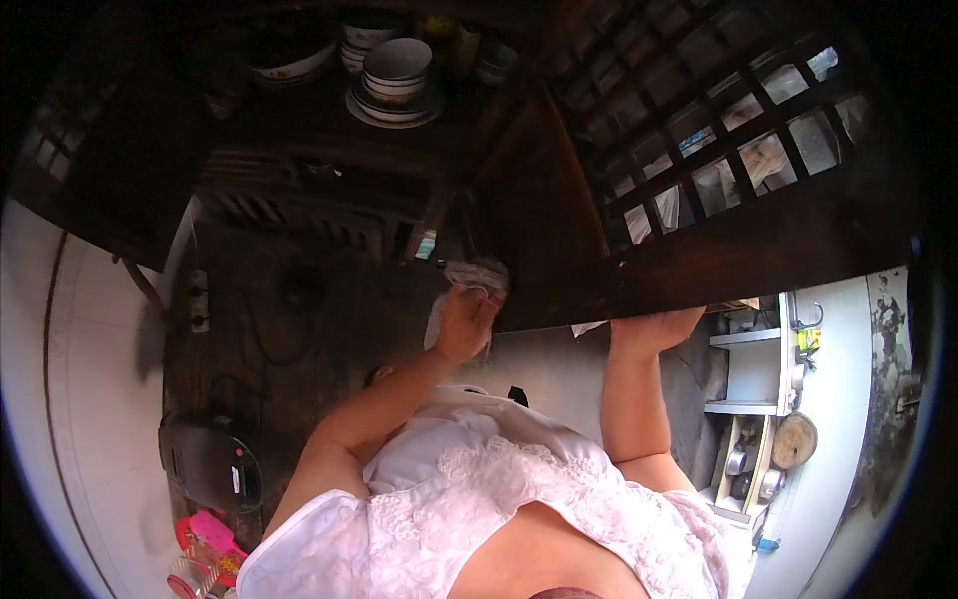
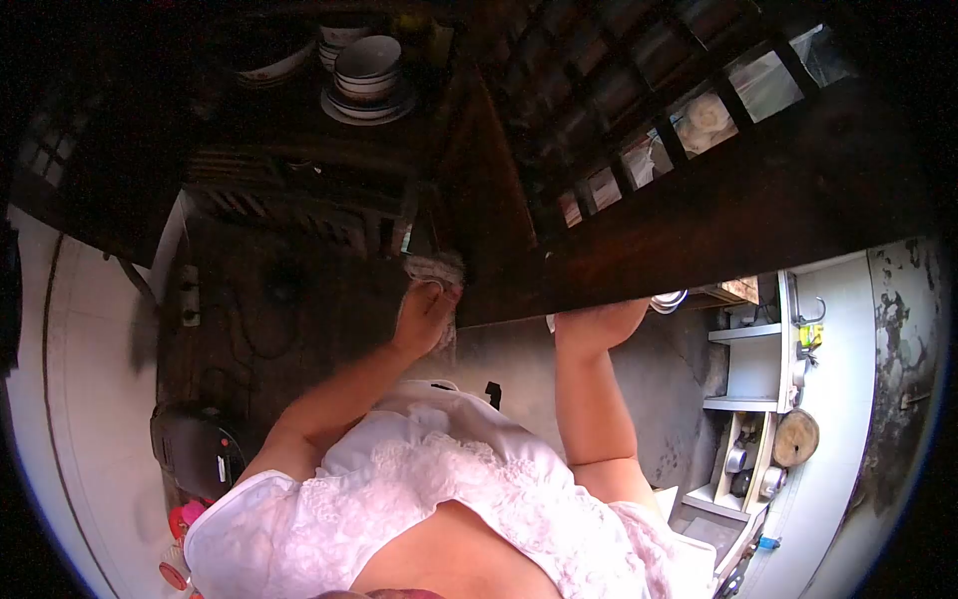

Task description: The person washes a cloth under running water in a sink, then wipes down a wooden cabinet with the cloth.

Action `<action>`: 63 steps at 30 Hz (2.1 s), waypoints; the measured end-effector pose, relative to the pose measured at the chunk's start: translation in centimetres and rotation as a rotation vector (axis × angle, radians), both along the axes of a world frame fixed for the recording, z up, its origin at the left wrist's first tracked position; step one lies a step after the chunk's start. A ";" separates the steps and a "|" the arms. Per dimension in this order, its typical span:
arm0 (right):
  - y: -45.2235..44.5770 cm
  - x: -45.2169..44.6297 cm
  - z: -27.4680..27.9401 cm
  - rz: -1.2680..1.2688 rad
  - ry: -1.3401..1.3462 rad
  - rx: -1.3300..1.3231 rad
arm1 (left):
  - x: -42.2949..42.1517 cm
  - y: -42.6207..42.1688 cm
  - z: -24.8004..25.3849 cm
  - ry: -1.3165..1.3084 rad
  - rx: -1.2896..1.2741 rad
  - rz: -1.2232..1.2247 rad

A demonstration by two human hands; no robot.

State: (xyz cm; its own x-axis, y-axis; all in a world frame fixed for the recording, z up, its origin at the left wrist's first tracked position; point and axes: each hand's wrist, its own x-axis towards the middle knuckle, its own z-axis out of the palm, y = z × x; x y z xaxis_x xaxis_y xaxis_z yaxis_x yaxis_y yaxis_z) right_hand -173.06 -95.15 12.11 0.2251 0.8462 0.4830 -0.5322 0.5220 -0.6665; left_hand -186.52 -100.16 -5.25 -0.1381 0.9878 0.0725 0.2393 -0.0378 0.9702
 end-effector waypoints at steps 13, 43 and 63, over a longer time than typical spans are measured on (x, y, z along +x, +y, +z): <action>3.1 5.1 -1.7 -0.572 -0.837 0.180 | -0.5 14.9 2.6 0.406 0.872 0.350; -0.8 -7.1 -0.2 0.142 -0.678 0.163 | -5.5 -1.0 22.8 -0.900 0.765 0.259; -1.4 -3.1 8.8 0.258 0.155 0.454 | -5.6 -6.2 29.8 0.288 1.252 0.510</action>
